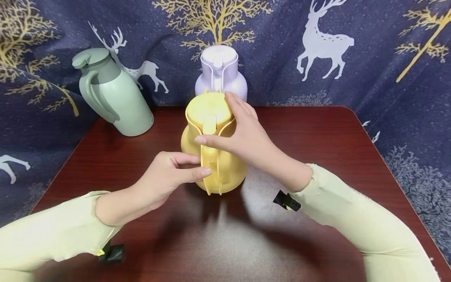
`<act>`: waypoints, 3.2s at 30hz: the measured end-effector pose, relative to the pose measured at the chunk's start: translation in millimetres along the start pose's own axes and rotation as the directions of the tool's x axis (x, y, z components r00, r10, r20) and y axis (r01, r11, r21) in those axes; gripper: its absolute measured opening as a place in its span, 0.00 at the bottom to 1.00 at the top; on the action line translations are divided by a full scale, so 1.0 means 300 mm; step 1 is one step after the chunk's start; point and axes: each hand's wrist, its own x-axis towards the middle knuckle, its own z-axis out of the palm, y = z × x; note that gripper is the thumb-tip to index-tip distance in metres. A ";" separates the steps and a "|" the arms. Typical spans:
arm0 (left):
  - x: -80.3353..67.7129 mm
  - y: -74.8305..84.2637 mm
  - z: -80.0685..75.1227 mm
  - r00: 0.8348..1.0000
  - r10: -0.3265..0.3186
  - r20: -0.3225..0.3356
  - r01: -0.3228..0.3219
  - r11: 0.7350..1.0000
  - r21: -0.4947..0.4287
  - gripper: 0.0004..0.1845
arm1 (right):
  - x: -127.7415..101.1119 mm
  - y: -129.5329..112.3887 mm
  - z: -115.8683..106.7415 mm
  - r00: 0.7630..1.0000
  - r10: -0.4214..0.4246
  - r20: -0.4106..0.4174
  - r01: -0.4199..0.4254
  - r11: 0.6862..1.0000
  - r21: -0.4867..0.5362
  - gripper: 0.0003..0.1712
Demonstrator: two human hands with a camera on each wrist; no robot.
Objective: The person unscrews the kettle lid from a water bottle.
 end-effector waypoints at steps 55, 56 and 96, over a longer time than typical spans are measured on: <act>0.020 0.007 -0.032 0.994 0.108 0.008 -0.107 0.967 0.231 0.13 | 0.029 0.004 0.021 0.989 -0.090 -0.119 0.088 0.996 -0.018 0.50; 0.020 0.006 -0.033 0.994 0.107 0.008 -0.106 0.967 0.230 0.13 | 0.029 0.005 0.021 0.989 -0.093 -0.116 0.091 0.996 -0.020 0.51; 0.010 -0.016 -0.025 0.990 0.141 -0.021 -0.132 0.962 0.240 0.14 | 0.129 0.142 -0.062 0.925 -0.341 0.167 0.277 0.907 0.317 0.46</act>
